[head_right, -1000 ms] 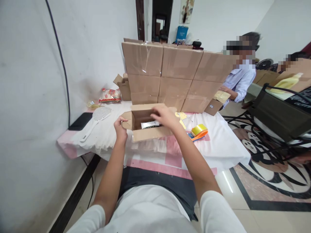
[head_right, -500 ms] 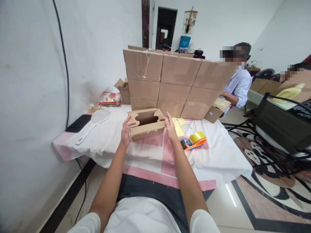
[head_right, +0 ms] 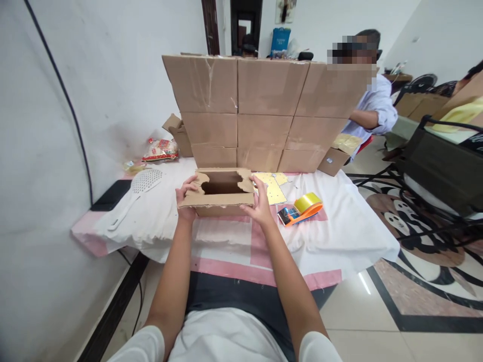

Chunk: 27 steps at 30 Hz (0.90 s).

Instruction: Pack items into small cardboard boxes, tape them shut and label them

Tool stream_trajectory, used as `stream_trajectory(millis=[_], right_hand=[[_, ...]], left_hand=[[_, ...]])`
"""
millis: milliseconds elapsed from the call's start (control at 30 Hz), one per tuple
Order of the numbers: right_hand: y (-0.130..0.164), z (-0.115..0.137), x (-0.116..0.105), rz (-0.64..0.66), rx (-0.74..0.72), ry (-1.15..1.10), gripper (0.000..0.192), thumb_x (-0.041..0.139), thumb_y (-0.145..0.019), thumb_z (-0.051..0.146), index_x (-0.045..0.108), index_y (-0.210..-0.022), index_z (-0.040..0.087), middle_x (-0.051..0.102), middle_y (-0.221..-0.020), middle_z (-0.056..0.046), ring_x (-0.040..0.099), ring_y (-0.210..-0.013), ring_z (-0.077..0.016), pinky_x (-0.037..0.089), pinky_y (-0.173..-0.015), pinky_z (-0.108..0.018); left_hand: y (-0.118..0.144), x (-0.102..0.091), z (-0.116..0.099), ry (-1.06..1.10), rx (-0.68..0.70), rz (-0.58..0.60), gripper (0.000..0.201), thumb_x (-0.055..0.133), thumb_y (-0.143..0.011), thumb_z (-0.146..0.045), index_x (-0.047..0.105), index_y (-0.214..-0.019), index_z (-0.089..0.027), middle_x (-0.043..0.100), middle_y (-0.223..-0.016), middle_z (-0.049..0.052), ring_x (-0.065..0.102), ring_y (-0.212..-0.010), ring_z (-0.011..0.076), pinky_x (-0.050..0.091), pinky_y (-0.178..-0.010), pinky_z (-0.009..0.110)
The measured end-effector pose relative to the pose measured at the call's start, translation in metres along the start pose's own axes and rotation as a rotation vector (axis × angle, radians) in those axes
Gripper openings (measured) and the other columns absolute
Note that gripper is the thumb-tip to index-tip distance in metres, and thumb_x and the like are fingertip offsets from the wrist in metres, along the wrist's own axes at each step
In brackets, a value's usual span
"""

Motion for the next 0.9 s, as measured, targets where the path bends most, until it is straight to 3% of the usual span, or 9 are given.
stream_trajectory(millis=[100, 233, 367, 467, 600, 700, 800, 900], right_hand=[[-0.017, -0.008, 0.011, -0.036, 0.169, -0.161, 0.097, 0.062, -0.083, 0.077, 0.031, -0.161, 0.027, 0.040, -0.165, -0.015, 0.036, -0.155, -0.0318, 0.031, -0.127, -0.053], [-0.036, -0.029, 0.018, -0.151, 0.477, -0.211, 0.084, 0.068, -0.081, 0.051, 0.041, -0.156, 0.025, 0.040, -0.167, -0.011, 0.035, -0.156, -0.0299, 0.029, -0.129, -0.051], [-0.039, -0.039, 0.017, -0.111, 0.600, -0.175, 0.080, 0.064, -0.072, 0.035, 0.051, -0.150, 0.024, 0.049, -0.161, -0.007, 0.040, -0.153, -0.0304, 0.031, -0.129, -0.050], [-0.037, -0.040, 0.013, -0.068, 0.618, -0.243, 0.083, 0.066, -0.070, 0.033, 0.051, -0.151, 0.028, 0.046, -0.163, -0.003, 0.039, -0.154, -0.0289, 0.031, -0.129, -0.049], [-0.044, -0.046, 0.013, 0.034, 0.617, -0.462, 0.095, 0.068, -0.068, 0.038, 0.038, -0.158, 0.031, 0.042, -0.166, -0.005, 0.048, -0.149, -0.0302, 0.041, -0.121, -0.054], [-0.055, -0.053, 0.013, 0.041, 0.534, -0.494, 0.105, 0.069, -0.067, 0.039, 0.026, -0.163, 0.028, 0.036, -0.169, -0.009, 0.047, -0.149, -0.0298, 0.042, -0.120, -0.052], [-0.062, -0.054, 0.014, 0.016, 0.392, -0.427, 0.100, 0.066, -0.070, 0.038, 0.027, -0.163, 0.029, 0.032, -0.171, -0.007, 0.040, -0.154, -0.0281, 0.040, -0.121, -0.048], [-0.058, -0.056, 0.012, -0.040, 0.309, -0.336, 0.079, 0.059, -0.077, 0.041, 0.040, -0.153, 0.031, 0.050, -0.158, -0.008, 0.048, -0.147, -0.0283, 0.041, -0.119, -0.048]], left_hand=[[0.011, 0.000, 0.004, 0.001, 0.022, 0.010, 0.065, 0.038, -0.096, -0.077, 0.074, -0.110, -0.025, 0.060, -0.148, 0.010, 0.049, -0.146, 0.0275, 0.034, -0.124, 0.044], [0.022, 0.001, 0.003, -0.082, 0.005, 0.023, 0.078, 0.052, -0.087, -0.081, 0.061, -0.141, -0.025, 0.056, -0.154, 0.014, 0.045, -0.149, 0.0315, 0.037, -0.123, 0.043], [0.014, 0.001, -0.006, -0.178, -0.078, -0.057, 0.076, 0.067, -0.090, -0.050, 0.041, -0.158, -0.028, 0.055, -0.155, 0.013, 0.050, -0.146, 0.0291, 0.039, -0.121, 0.043], [-0.001, 0.002, -0.009, -0.187, -0.213, -0.043, 0.081, 0.065, -0.082, -0.028, 0.040, -0.159, -0.029, 0.051, -0.159, 0.010, 0.049, -0.146, 0.0298, 0.043, -0.118, 0.042], [-0.022, 0.001, 0.005, -0.118, -0.431, 0.055, 0.092, 0.058, -0.068, -0.020, 0.043, -0.159, -0.029, 0.052, -0.158, 0.006, 0.049, -0.147, 0.0316, 0.045, -0.118, 0.042], [-0.035, 0.001, 0.012, -0.051, -0.416, 0.105, 0.096, 0.055, -0.059, -0.018, 0.051, -0.154, -0.030, 0.054, -0.156, 0.002, 0.048, -0.148, 0.0315, 0.045, -0.118, 0.042], [-0.039, 0.001, 0.018, 0.016, -0.369, 0.096, 0.097, 0.052, -0.054, -0.020, 0.055, -0.150, -0.033, 0.056, -0.155, 0.000, 0.054, -0.142, 0.0303, 0.050, -0.112, 0.041], [-0.041, 0.004, 0.022, 0.053, -0.394, 0.096, 0.094, 0.051, -0.051, -0.022, 0.060, -0.145, -0.029, 0.062, -0.148, 0.003, 0.062, -0.130, 0.0305, 0.055, -0.103, 0.040]])
Point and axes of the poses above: each hand's wrist, its own y-axis away from the middle knuckle, its own x-axis out of the palm, z = x × y, the point moved 6 cm from there along -y, towards the middle knuckle
